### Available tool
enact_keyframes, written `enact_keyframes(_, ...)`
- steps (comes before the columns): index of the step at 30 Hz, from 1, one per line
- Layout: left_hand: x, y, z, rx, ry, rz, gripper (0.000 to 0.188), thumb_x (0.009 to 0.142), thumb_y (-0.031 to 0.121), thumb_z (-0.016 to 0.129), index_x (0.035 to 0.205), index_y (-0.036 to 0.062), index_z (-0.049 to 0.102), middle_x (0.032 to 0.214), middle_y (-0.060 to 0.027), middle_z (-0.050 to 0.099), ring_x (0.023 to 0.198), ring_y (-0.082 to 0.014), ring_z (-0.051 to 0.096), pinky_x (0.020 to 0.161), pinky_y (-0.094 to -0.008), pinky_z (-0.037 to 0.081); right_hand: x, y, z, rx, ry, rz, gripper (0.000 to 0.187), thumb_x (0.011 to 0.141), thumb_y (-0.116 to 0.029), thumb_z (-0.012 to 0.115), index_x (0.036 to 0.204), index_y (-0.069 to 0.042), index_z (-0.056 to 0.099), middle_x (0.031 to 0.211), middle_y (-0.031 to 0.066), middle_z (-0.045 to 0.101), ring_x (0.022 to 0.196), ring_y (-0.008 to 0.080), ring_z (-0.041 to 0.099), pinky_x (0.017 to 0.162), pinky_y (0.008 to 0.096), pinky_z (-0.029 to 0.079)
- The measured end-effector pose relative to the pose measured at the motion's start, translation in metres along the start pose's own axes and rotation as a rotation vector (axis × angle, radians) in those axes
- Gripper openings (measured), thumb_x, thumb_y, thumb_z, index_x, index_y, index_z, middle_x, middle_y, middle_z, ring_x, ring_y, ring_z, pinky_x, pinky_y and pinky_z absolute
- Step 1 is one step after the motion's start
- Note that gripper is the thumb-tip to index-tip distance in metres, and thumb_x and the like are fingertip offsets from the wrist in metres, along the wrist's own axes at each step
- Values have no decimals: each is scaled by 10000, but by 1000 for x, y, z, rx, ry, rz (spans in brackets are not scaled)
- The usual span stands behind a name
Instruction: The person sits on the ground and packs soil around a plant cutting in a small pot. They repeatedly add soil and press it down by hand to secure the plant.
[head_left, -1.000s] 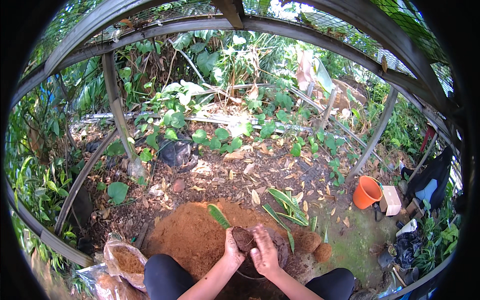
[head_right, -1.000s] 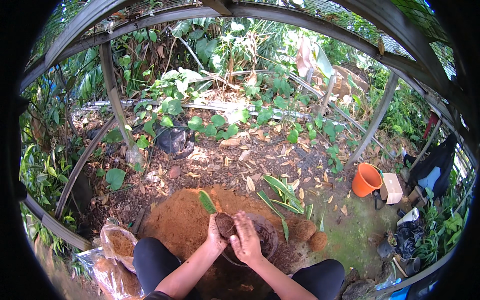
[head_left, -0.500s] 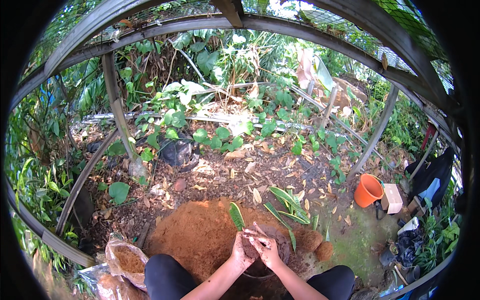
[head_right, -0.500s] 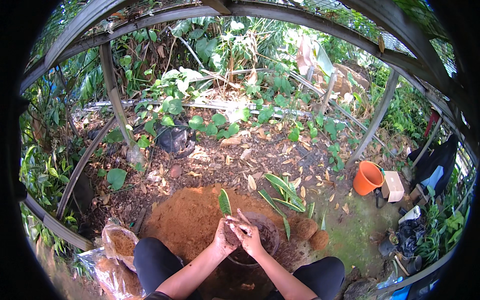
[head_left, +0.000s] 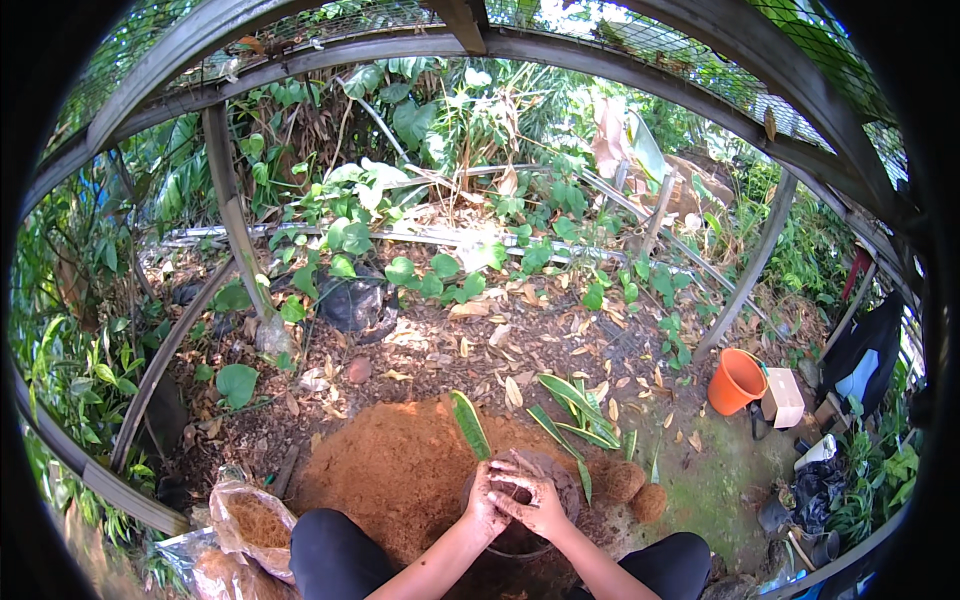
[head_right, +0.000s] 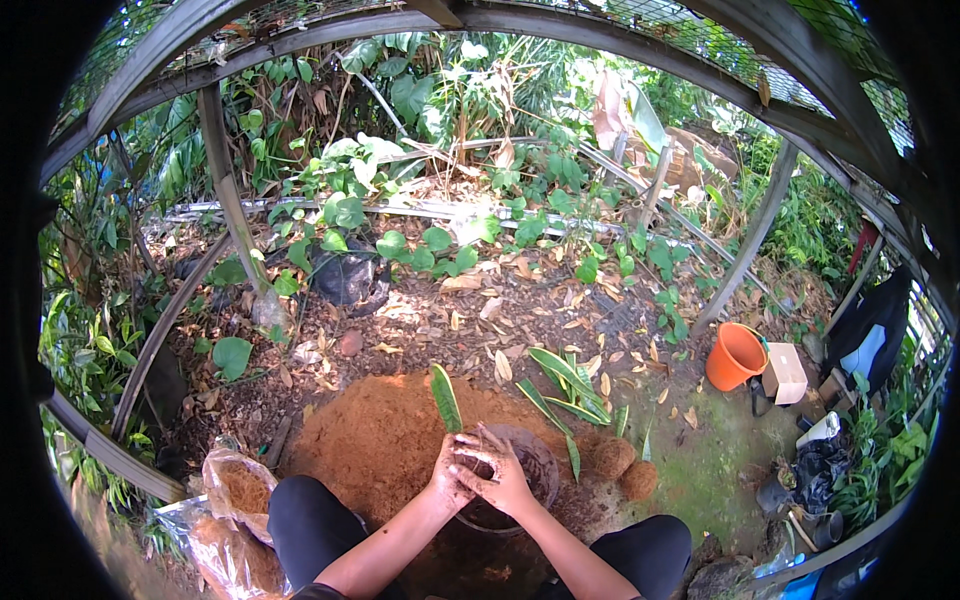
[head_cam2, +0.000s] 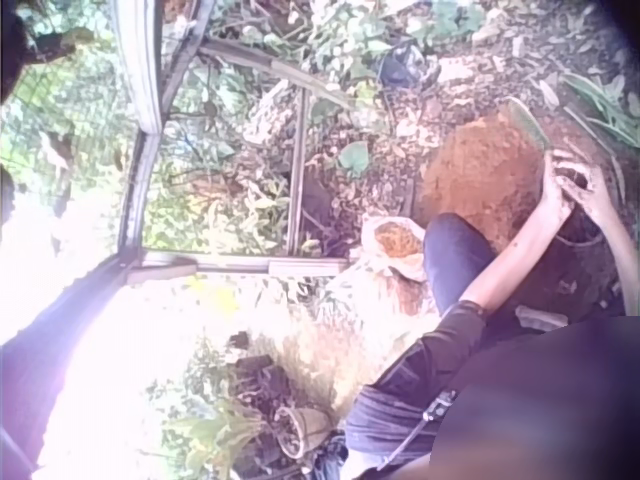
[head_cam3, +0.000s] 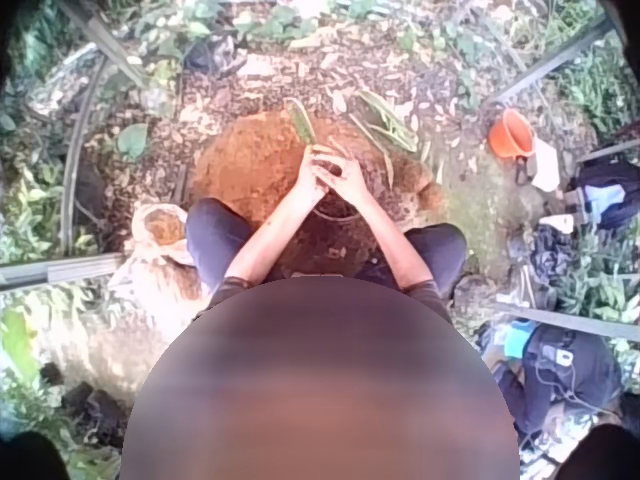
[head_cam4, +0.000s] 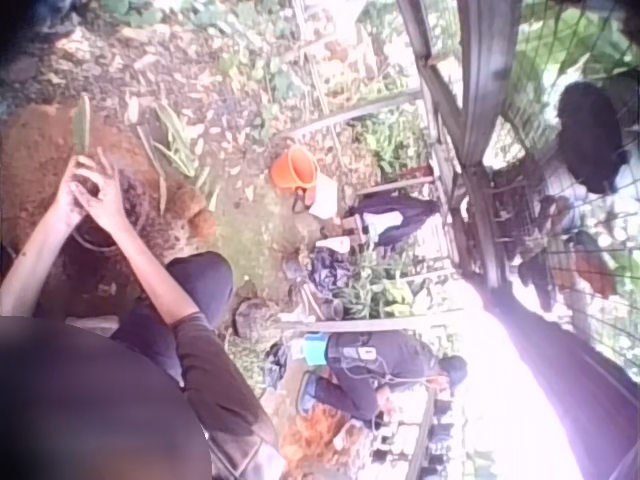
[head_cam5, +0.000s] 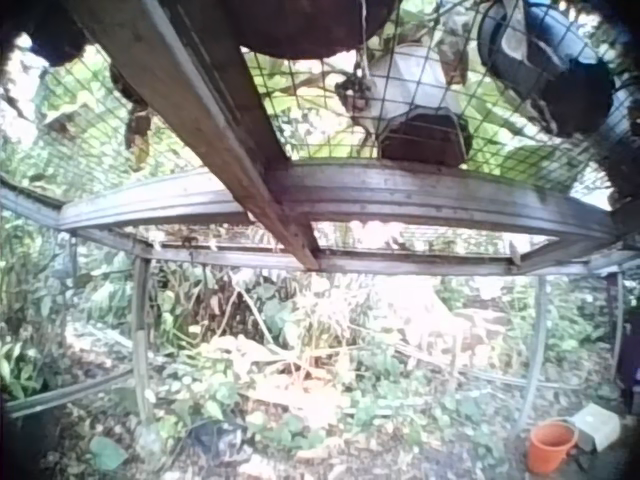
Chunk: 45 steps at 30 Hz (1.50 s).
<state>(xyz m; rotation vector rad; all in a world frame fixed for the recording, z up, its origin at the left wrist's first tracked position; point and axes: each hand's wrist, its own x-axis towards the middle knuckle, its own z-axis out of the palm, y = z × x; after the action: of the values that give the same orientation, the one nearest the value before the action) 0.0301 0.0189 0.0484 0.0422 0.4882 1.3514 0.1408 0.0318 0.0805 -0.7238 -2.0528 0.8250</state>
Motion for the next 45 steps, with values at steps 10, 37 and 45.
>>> enact_keyframes(10,4,-3,5,75,58,18,373,960,372,368,1096,86,566,1058,-101,626,982,-237,622,870,-381,518,3,0,1,428,78,266,344,826,-167,706,1140,-42,641,1399,156,450,1350,265,343,1117,380,219)
enact_keyframes(37,-6,13,3,12,-255,-48,415,867,357,579,1167,70,566,1063,-114,611,991,-265,592,890,-419,484,11,-5,-16,690,54,503,779,814,-68,687,1469,-129,271,1464,88,317,1285,162,365,1055,319,319)
enact_keyframes(45,2,8,-2,89,-199,-7,309,879,166,588,1177,89,549,1061,-88,615,980,-239,599,880,-408,500,11,-13,-17,695,327,297,489,933,-263,536,1355,-53,407,1410,123,407,1347,243,320,1118,380,209)
